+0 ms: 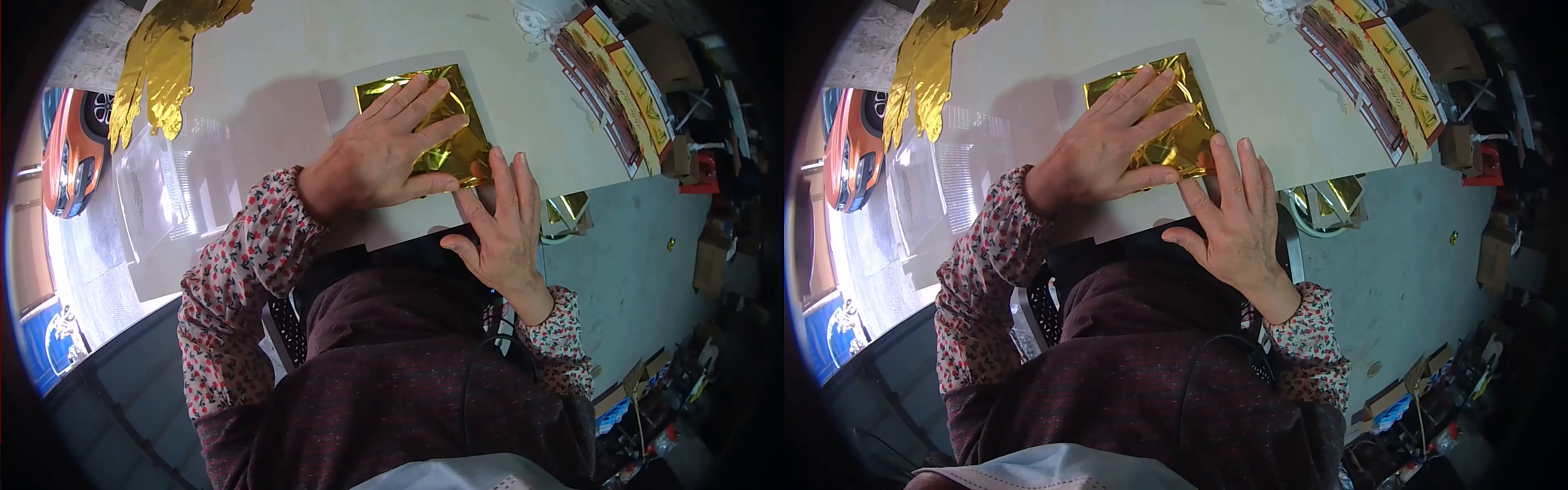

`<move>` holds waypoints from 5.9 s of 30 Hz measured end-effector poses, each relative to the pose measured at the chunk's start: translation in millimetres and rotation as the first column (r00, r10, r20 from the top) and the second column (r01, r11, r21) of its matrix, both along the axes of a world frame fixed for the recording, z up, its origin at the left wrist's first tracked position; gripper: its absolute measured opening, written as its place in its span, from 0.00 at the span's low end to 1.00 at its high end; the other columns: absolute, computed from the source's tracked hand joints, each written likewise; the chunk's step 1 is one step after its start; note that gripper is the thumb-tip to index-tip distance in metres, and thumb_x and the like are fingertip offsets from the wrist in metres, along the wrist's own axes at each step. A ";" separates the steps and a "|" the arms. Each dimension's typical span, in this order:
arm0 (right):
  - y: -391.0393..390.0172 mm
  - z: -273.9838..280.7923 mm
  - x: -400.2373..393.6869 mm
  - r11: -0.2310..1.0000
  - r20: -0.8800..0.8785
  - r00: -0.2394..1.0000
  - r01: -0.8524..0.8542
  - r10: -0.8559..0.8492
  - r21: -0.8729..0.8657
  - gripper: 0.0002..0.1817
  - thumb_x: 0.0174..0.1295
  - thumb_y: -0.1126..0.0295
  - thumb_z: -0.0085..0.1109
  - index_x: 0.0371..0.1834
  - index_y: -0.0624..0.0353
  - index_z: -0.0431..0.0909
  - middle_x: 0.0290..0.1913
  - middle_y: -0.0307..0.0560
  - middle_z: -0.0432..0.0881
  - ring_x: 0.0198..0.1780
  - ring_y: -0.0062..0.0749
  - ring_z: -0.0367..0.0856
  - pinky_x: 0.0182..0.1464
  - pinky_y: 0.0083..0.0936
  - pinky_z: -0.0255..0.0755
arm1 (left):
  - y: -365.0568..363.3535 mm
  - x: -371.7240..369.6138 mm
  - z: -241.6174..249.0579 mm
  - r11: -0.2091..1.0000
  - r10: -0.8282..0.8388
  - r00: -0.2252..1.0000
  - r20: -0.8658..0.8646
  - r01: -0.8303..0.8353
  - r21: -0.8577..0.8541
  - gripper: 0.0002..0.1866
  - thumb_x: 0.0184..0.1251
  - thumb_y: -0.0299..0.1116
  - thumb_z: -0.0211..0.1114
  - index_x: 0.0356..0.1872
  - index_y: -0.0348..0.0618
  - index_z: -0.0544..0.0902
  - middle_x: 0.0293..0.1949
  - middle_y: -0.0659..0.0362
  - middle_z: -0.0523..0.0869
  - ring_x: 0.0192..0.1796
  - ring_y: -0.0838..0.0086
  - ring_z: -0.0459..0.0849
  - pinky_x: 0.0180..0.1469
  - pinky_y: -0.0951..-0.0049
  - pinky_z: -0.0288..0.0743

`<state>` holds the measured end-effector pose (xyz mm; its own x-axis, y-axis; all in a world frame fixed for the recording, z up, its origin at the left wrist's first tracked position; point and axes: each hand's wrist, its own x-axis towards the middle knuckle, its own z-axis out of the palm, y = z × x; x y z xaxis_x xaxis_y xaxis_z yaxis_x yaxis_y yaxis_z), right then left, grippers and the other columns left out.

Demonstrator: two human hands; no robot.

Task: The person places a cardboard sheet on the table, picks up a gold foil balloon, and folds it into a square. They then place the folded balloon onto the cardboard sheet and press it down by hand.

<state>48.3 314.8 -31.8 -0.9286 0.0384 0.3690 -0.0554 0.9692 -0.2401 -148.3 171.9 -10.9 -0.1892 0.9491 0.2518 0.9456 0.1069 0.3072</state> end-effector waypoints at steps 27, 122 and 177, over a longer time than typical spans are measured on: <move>-8.2 2.2 -0.1 1.000 0.018 1.000 -0.001 0.002 -0.018 0.35 0.65 0.37 0.54 0.65 0.50 0.77 0.77 0.65 0.55 0.77 0.66 0.51 0.70 0.62 0.55 | -5.7 1.3 5.3 1.000 -0.015 1.000 -0.006 0.015 0.012 0.31 0.71 0.50 0.62 0.71 0.48 0.72 0.75 0.41 0.62 0.78 0.46 0.58 0.78 0.51 0.53; -16.6 -2.8 -8.7 0.975 -0.051 0.975 -0.220 0.218 -0.038 0.35 0.61 0.35 0.53 0.65 0.45 0.78 0.77 0.59 0.59 0.77 0.59 0.53 0.72 0.58 0.56 | -4.6 4.9 -5.4 0.999 -0.007 0.999 -0.047 0.006 -0.033 0.31 0.72 0.47 0.59 0.74 0.51 0.68 0.78 0.44 0.57 0.80 0.48 0.53 0.79 0.48 0.50; 29.8 -8.8 -3.9 0.978 -0.241 0.963 -0.158 0.122 -0.137 0.19 0.63 0.64 0.63 0.55 0.60 0.83 0.55 0.45 0.83 0.57 0.40 0.79 0.57 0.39 0.73 | -5.9 10.6 6.4 1.000 -0.010 0.999 -0.039 0.009 -0.027 0.35 0.67 0.50 0.65 0.73 0.50 0.69 0.75 0.41 0.61 0.78 0.46 0.58 0.77 0.50 0.55</move>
